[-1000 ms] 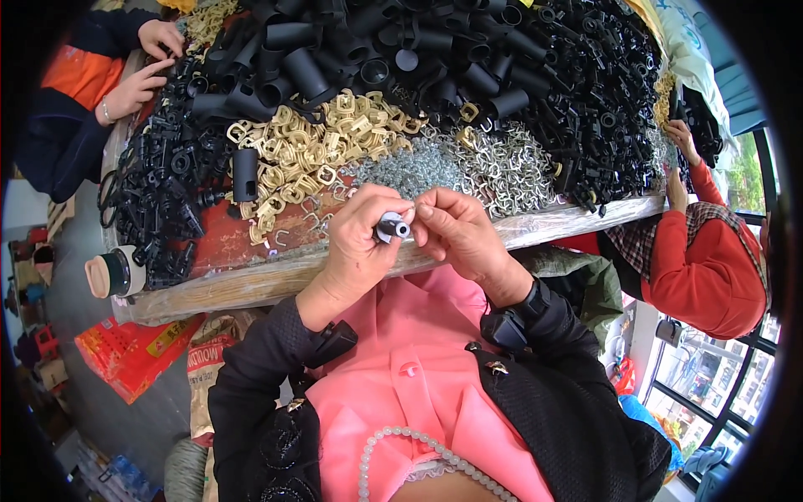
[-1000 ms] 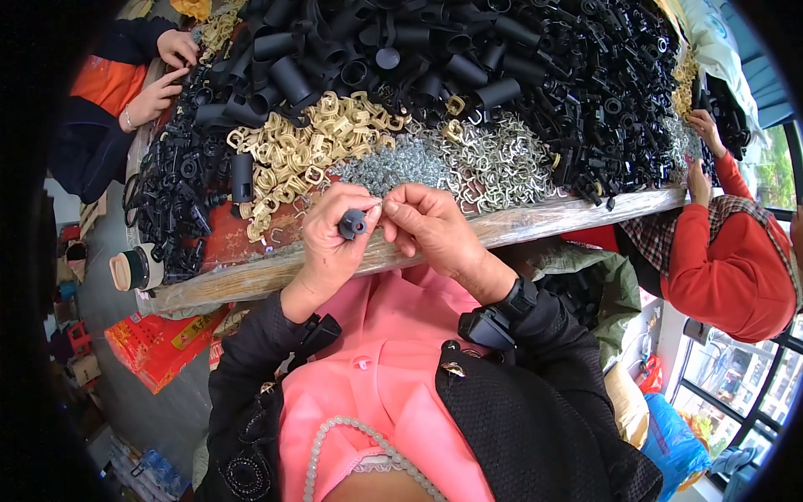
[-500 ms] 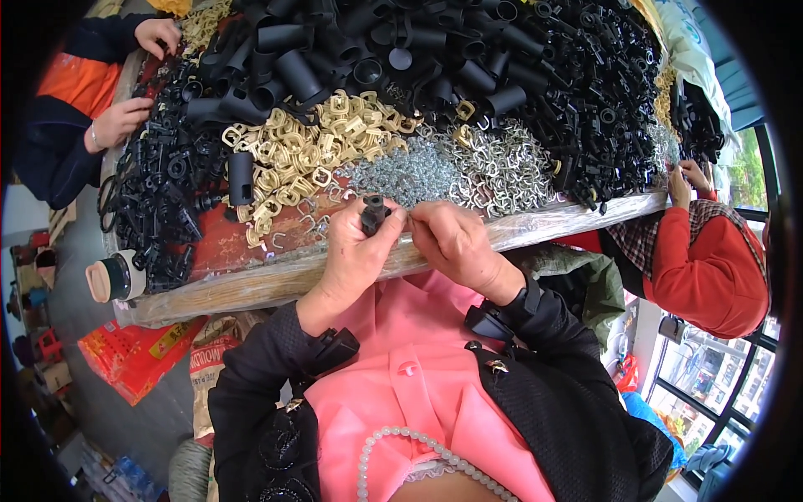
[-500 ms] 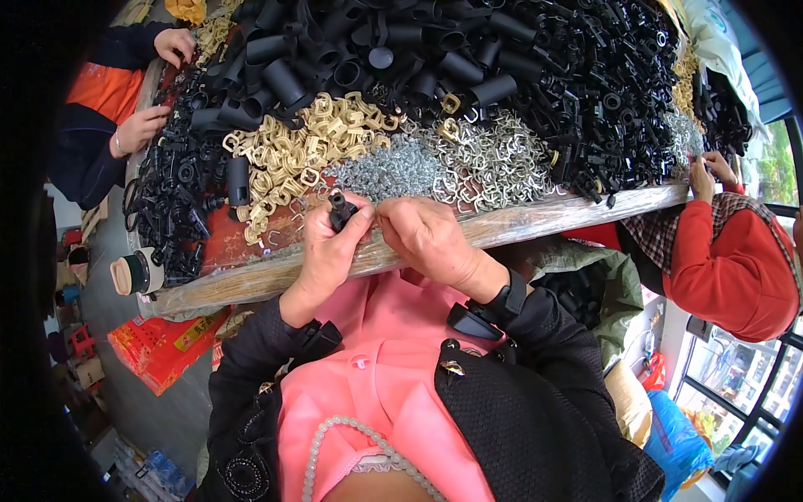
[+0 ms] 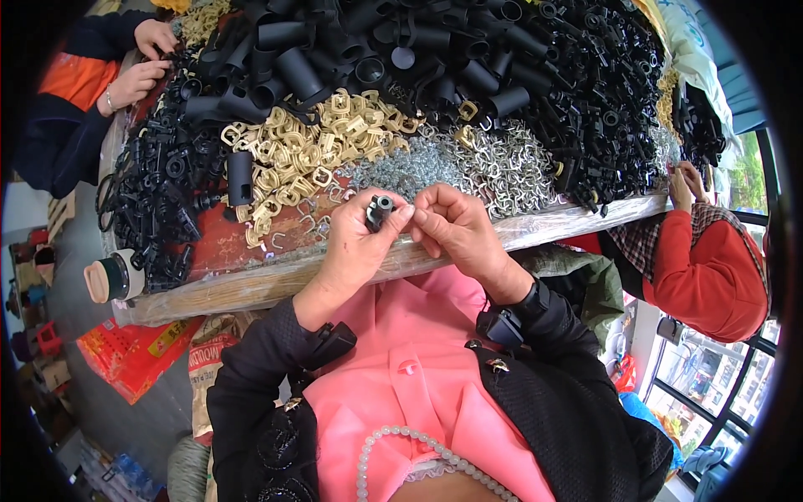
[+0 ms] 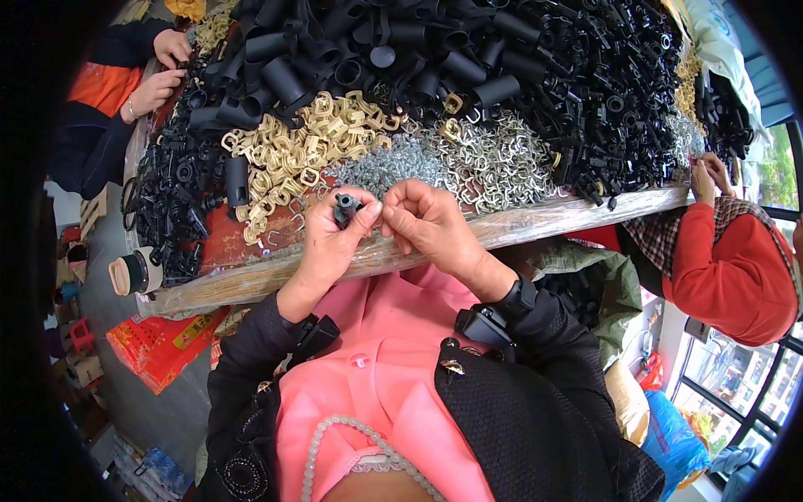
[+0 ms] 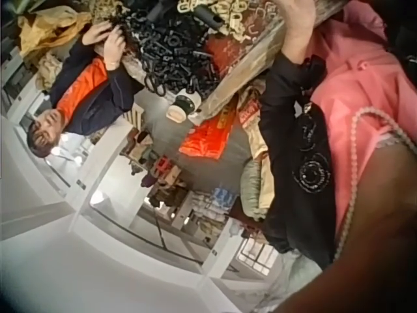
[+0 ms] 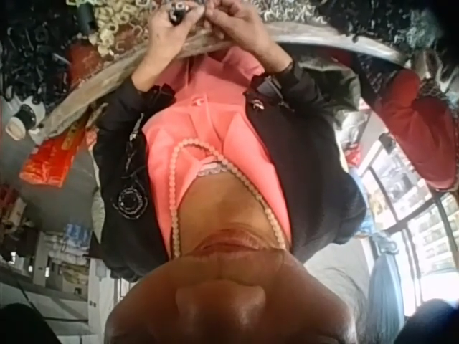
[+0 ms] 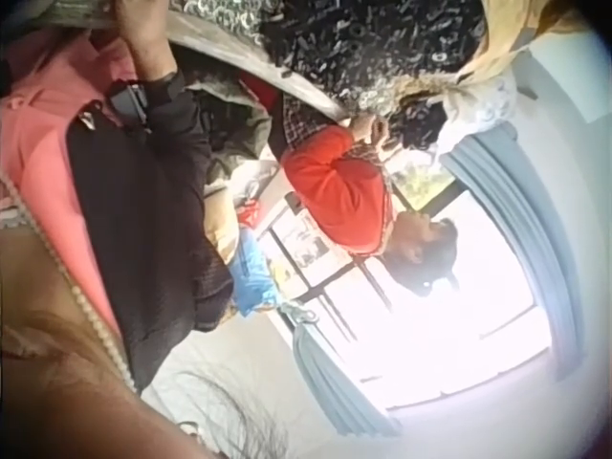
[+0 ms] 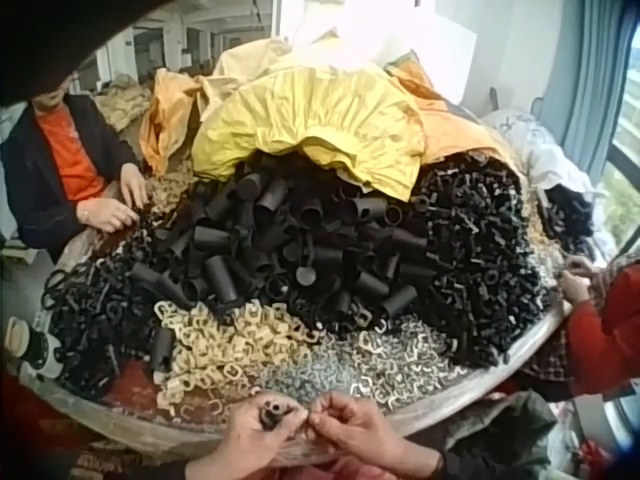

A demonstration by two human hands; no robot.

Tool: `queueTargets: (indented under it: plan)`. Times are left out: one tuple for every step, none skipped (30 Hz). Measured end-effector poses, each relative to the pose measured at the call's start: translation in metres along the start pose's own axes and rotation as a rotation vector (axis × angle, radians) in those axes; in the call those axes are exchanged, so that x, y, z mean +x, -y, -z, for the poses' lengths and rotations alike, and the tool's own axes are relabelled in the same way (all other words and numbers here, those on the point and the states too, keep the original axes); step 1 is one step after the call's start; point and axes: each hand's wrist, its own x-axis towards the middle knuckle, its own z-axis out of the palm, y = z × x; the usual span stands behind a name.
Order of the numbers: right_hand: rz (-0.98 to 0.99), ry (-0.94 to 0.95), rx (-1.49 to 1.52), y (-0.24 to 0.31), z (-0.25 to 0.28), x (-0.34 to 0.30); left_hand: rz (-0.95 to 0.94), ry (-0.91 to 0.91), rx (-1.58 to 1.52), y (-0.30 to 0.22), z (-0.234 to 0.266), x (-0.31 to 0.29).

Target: The person assembles components by hand, picking up a black plastic part and a small beige piece to fit them together. They then insert a small metal pin into the assembly before sliding a larger black plastic sleeve over the parts.

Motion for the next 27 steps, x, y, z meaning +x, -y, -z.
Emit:
queueTargets:
  plan:
    - [-0.006, 0.007, 0.036, 0.001, 0.000, -0.002, 0.022, 0.024, -0.023, -0.002, 0.000, -0.001]
    - [-0.002, 0.006, 0.035, 0.002, -0.001, -0.004, 0.044, 0.048, -0.046, -0.004, 0.000, -0.002]
    - [-0.004, 0.007, 0.019, 0.004, -0.002, -0.006, 0.041, 0.049, -0.044, -0.004, 0.000, -0.003]
    - [-0.005, 0.008, 0.004, 0.005, -0.003, -0.009, 0.072, 0.060, -0.090, -0.004, 0.000, -0.005]
    - [-0.007, 0.008, -0.012, 0.006, -0.004, -0.011, 0.104, 0.072, -0.135, -0.003, -0.001, -0.007]
    - [-0.003, 0.007, -0.012, 0.005, -0.005, -0.013, 0.137, 0.084, -0.181, -0.002, -0.002, -0.008]
    - [0.180, -0.034, -0.294, 0.002, -0.005, -0.014, 0.134, 0.086, -0.180, 0.000, -0.002, -0.010]
    - [0.362, -0.075, -0.574, -0.001, -0.006, -0.014, 0.148, 0.087, -0.180, 0.003, -0.002, -0.011]
    - [0.543, -0.116, -0.854, -0.003, -0.006, -0.015, 0.162, 0.088, -0.180, 0.004, -0.001, -0.011]
    - [0.544, -0.116, -0.855, -0.002, -0.007, -0.016, 0.177, 0.088, -0.180, 0.005, -0.001, -0.012]
    - [0.515, -0.113, -0.861, -0.002, -0.008, -0.016, 0.177, 0.087, -0.180, 0.006, -0.001, -0.013]
    - [0.485, -0.108, -0.867, -0.001, -0.008, -0.016, 0.183, 0.090, -0.172, 0.006, 0.000, -0.014]
    - [0.455, -0.104, -0.873, -0.001, -0.009, -0.016, 0.189, 0.094, -0.166, 0.006, 0.000, -0.015]
    - [0.453, -0.102, -0.874, -0.001, -0.009, -0.015, 0.196, 0.097, -0.159, 0.005, 0.001, -0.015]
    - [0.267, -0.063, -0.545, -0.001, -0.008, -0.014, 0.198, 0.095, -0.161, 0.004, 0.002, -0.014]
    - [0.080, -0.024, -0.216, 0.000, -0.007, -0.013, 0.197, 0.103, -0.172, 0.003, 0.003, -0.013]
    - [-0.107, 0.014, 0.113, 0.000, -0.006, -0.011, 0.196, 0.111, -0.183, 0.001, 0.003, -0.011]
    - [-0.111, 0.016, 0.113, -0.001, -0.006, -0.009, 0.195, 0.118, -0.194, 0.001, 0.004, -0.010]
    - [-0.134, 0.026, 0.202, -0.003, -0.006, -0.007, 0.197, 0.115, -0.196, 0.002, 0.005, -0.010]
    - [-0.157, 0.037, 0.291, -0.004, -0.005, -0.005, 0.223, 0.110, -0.282, 0.003, 0.005, -0.009]
    - [-0.180, 0.047, 0.380, -0.005, -0.005, -0.003, 0.247, 0.105, -0.369, 0.004, 0.005, -0.009]
    - [-0.182, 0.049, 0.380, -0.006, -0.005, -0.002, 0.271, 0.100, -0.455, 0.005, 0.006, -0.008]
    - [-0.200, 0.050, 0.427, -0.006, -0.004, -0.001, 0.273, 0.101, -0.455, 0.005, 0.006, -0.007]
    - [-0.216, 0.052, 0.474, -0.007, -0.003, 0.000, 0.265, 0.092, -0.464, 0.005, 0.007, -0.006]
    - [-0.231, 0.053, 0.521, -0.007, -0.002, 0.001, 0.255, 0.084, -0.472, 0.004, 0.007, -0.004]
    - [-0.229, 0.051, 0.522, -0.007, -0.002, 0.001, 0.245, 0.077, -0.480, 0.003, 0.007, -0.003]
    - [-0.238, 0.045, 0.541, -0.007, -0.002, 0.001, 0.245, 0.081, -0.479, 0.002, 0.007, -0.003]
